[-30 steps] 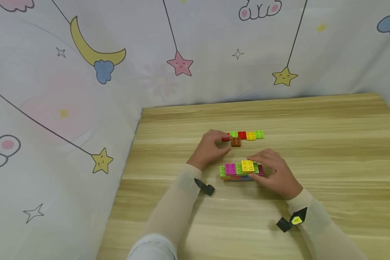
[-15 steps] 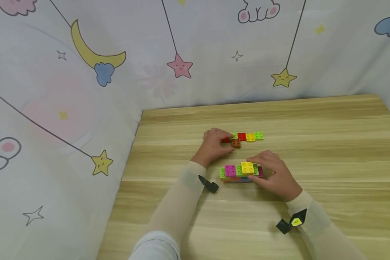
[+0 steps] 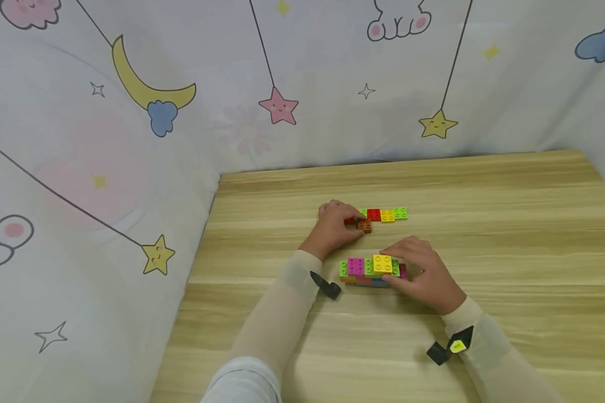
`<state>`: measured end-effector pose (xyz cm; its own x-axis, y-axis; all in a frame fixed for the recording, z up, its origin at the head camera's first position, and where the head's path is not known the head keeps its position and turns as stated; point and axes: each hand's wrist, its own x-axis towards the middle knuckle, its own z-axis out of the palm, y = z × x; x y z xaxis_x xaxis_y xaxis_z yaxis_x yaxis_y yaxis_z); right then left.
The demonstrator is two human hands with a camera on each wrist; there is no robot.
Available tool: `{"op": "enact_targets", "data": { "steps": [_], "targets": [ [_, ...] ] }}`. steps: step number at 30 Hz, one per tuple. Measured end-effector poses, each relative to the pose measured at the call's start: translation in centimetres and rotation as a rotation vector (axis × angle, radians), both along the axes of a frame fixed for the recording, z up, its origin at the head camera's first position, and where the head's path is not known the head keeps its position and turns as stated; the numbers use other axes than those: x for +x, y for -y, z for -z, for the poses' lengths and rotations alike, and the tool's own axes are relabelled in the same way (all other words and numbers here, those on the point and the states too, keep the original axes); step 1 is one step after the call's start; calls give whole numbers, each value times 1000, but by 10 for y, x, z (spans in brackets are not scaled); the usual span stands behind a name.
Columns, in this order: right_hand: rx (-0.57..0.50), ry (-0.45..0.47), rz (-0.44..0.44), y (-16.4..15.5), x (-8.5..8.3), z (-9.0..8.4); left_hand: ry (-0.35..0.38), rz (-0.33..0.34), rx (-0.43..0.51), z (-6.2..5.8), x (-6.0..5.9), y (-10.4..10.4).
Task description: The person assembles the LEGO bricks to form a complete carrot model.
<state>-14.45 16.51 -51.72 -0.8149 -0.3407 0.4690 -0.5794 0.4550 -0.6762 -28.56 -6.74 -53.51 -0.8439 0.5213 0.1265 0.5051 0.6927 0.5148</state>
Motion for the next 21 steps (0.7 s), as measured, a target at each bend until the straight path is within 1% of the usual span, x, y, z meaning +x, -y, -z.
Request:
{"op": "enact_targets", "data": {
  "steps": [4, 6, 8, 11, 14, 18, 21],
  "targets": [
    [3, -10, -1, 0, -1, 0, 1, -14, 65, 0, 0, 5],
    [6, -19, 2, 0, -1, 0, -2, -13, 123, -3, 3, 9],
    [5, -20, 4, -1, -1, 1, -10, 11, 193, -8, 8, 14],
    [1, -15, 2, -1, 0, 2, -11, 65, 311, -18, 21, 22],
    [-5, -36, -5, -1, -1, 3, -16, 123, 391, -29, 37, 30],
    [0, -80, -6, -2, -2, 3, -13, 168, 461, -38, 60, 39],
    [5, -86, -2, -2, -2, 2, -8, 189, 492, -39, 74, 43]
  ]
}}
